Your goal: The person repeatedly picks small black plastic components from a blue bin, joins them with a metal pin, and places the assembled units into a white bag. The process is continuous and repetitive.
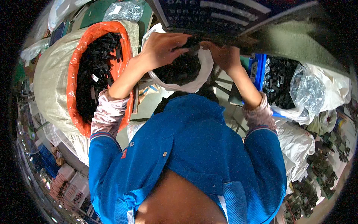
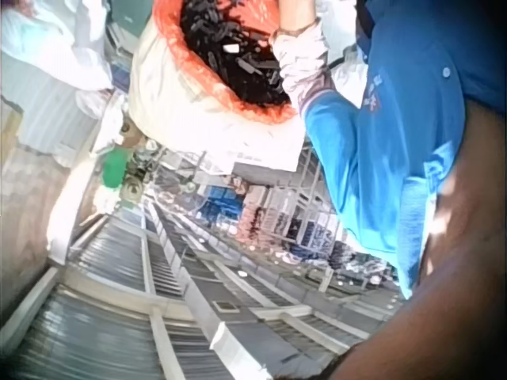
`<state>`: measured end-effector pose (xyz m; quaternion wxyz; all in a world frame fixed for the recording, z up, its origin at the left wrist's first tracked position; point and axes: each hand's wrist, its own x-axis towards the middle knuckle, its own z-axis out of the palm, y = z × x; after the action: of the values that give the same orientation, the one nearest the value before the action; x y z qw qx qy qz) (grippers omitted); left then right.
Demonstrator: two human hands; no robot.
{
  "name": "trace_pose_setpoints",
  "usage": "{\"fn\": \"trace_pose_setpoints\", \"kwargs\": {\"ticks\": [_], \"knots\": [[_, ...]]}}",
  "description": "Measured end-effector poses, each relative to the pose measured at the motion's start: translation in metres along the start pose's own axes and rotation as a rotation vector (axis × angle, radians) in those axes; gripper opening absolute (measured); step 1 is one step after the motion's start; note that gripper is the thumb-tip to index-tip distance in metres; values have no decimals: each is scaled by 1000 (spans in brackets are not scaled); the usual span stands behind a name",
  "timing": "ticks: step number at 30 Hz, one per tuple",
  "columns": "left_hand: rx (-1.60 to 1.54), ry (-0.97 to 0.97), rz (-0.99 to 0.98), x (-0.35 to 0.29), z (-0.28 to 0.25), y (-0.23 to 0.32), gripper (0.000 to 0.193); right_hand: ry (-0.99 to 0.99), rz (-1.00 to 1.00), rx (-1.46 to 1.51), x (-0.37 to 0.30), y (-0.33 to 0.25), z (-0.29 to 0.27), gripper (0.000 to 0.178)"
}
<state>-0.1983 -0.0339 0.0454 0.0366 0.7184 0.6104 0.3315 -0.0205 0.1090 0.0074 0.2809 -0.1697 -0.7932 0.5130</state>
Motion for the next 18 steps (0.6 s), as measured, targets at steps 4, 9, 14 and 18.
{"fn": "trace_pose_setpoints", "kwargs": {"ticks": [4,9,14,18], "knots": [[-109,-83,-262,-1,4,-3,24,-59,100,-1,10,-6,-3,17],[-25,-96,-117,1,-2,-13,32,-132,153,-50,13,-1,-13,24],[-174,-85,-353,-18,-17,1,22,-23,263,567,14,38,-2,33],[-135,-36,-297,-17,-16,4,22,-149,96,-635,37,133,5,34]]}}
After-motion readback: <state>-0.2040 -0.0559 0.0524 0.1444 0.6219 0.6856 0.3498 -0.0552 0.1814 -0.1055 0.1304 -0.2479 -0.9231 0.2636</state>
